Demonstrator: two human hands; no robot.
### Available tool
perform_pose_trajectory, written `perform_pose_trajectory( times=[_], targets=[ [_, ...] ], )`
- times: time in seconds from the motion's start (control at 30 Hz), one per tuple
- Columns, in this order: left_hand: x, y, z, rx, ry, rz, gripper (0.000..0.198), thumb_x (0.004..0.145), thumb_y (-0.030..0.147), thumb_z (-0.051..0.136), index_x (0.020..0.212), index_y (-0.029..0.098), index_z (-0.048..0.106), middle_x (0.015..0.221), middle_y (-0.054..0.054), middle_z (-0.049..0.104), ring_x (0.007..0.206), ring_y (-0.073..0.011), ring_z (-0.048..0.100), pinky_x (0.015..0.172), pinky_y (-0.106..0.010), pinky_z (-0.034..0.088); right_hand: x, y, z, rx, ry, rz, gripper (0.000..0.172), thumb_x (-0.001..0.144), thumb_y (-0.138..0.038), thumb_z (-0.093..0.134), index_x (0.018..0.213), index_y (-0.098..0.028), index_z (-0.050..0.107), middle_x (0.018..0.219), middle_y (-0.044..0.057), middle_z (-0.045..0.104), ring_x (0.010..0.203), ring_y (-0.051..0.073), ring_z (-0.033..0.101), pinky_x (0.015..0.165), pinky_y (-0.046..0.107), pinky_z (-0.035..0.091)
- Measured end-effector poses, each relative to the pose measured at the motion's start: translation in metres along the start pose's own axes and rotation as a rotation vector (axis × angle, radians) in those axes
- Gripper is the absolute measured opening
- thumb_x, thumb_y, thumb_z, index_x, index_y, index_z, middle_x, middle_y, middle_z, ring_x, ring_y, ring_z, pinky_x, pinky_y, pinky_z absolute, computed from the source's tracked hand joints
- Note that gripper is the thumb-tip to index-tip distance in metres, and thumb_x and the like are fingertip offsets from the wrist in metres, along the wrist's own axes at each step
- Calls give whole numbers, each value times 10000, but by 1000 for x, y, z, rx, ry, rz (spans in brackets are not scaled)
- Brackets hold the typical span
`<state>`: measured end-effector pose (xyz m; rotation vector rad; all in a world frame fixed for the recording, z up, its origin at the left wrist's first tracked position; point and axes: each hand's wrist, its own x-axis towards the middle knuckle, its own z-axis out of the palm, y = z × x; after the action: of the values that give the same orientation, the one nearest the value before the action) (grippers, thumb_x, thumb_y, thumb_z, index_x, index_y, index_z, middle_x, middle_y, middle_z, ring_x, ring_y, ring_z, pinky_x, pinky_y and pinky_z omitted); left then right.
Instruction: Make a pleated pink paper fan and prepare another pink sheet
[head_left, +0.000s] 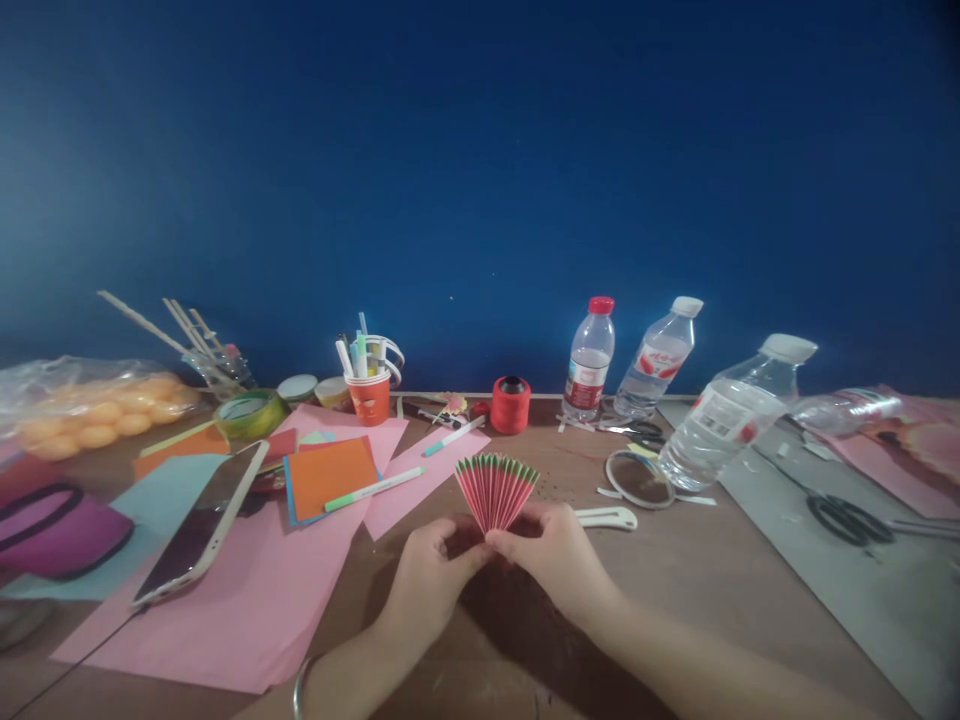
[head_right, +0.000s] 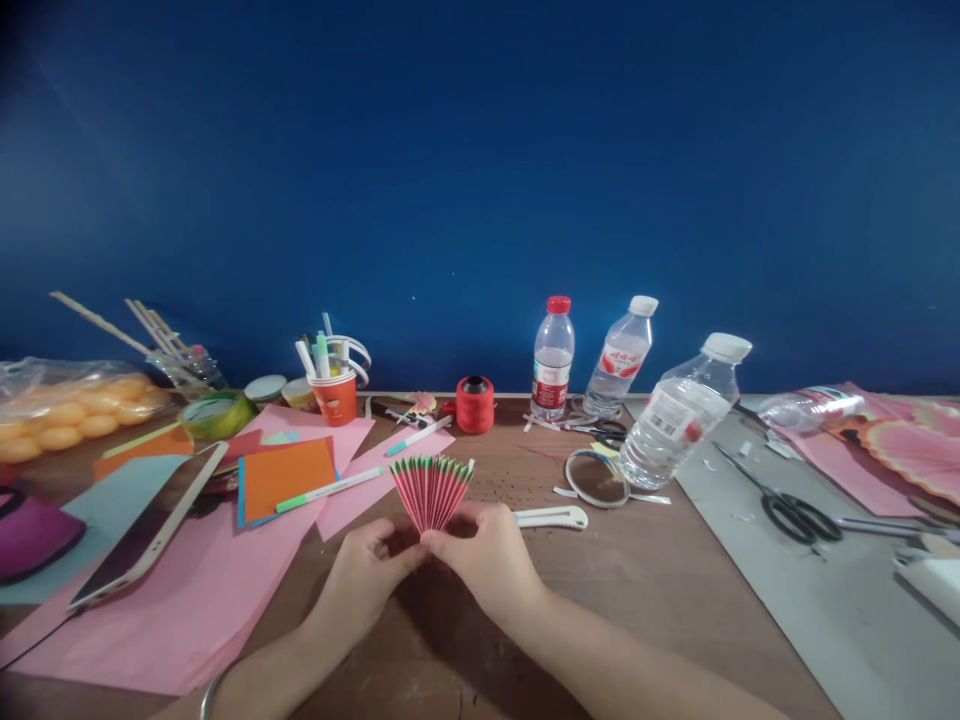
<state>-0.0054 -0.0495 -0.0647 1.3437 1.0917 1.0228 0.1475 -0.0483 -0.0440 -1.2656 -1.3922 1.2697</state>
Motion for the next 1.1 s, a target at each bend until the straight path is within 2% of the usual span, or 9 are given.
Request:
perform_pose_trajectory(
  times=[0.17, 0.27, 0.33, 0.43, 0.5, 0.63, 0.77, 0.97, 1.1],
  targets=[
    [0, -1, -3, 158, 13, 14, 162, 732, 276, 664, 812, 138, 692, 759, -41, 712, 750, -212, 640, 688, -265, 475, 2, 1, -3, 14, -66, 5, 143, 683, -214, 640, 772, -142, 725, 672, 27, 668, 625, 157, 572, 577, 244, 453],
    [-1, 1, -2, 166, 5, 11, 129, 738, 257, 646, 787, 145, 686, 738, -30, 704, 728, -202, 635, 664, -256, 468, 3, 0, -6, -34, -95, -26, 110, 691, -232, 651, 704, -142, 713, 650, 27, 653, 618, 160, 577, 578, 251, 461],
    [-1, 4, -1, 133, -20, 4, 126, 740, 246, 636, 794, 145, 689, 744, -35, 705, 734, -202, 635, 678, -262, 468, 4, -2, -7, -30, -121, -14, 168, 717, -293, 646, 666, -139, 691, 632, 29, 631, 582, 158, 577, 538, 253, 467],
    [0, 5, 1, 110, -34, -12, 151, 730, 251, 643, 810, 134, 694, 778, -57, 708, 753, -209, 627, 705, -280, 466, 4, -4, -8, 79, -140, 8, 275, 759, -394, 618, 667, -139, 665, 669, 31, 607, 563, 153, 588, 516, 261, 491],
    [0, 5, 1, 112, -56, -18, 170, 725, 253, 653, 829, 126, 695, 804, -67, 704, 775, -212, 618, 716, -285, 461, 6, -6, -9, 178, -103, -1, 297, 756, -423, 625, 694, -135, 661, 674, 24, 592, 558, 141, 579, 526, 265, 502],
    [-1, 4, -1, 79, -143, -10, 212, 736, 241, 652, 912, 131, 693, 840, -64, 696, 796, -207, 606, 727, -288, 457, 10, -9, -13, 341, -11, -11, 281, 727, -377, 676, 844, -123, 689, 630, 5, 594, 538, 111, 530, 515, 249, 479],
    [-2, 5, -1, 67, -200, -1, 210, 745, 207, 641, 938, 139, 691, 867, -59, 697, 822, -207, 607, 750, -290, 457, 14, -10, -17, 468, 52, 0, 363, 665, -308, 736, 988, -148, 694, 654, -1, 641, 523, 94, 521, 546, 257, 473],
    [-5, 9, 1, 60, -212, 9, 372, 756, 155, 614, 1128, 159, 613, 1039, -75, 666, 967, -232, 592, 885, -335, 435, 18, -5, -19, 620, -27, 61, 351, 600, -254, 784, 927, -156, 700, 755, 21, 678, 575, 90, 553, 596, 246, 471],
    [-7, 13, 2, 85, -273, 54, 439, 769, 115, 575, 1200, 195, 575, 1188, -69, 611, 1091, -244, 543, 997, -367, 366, 18, -3, -18, 647, -52, 66, 292, 591, -236, 794, 850, -149, 689, 700, -1, 651, 559, 77, 541, 555, 213, 449]
  ],
)
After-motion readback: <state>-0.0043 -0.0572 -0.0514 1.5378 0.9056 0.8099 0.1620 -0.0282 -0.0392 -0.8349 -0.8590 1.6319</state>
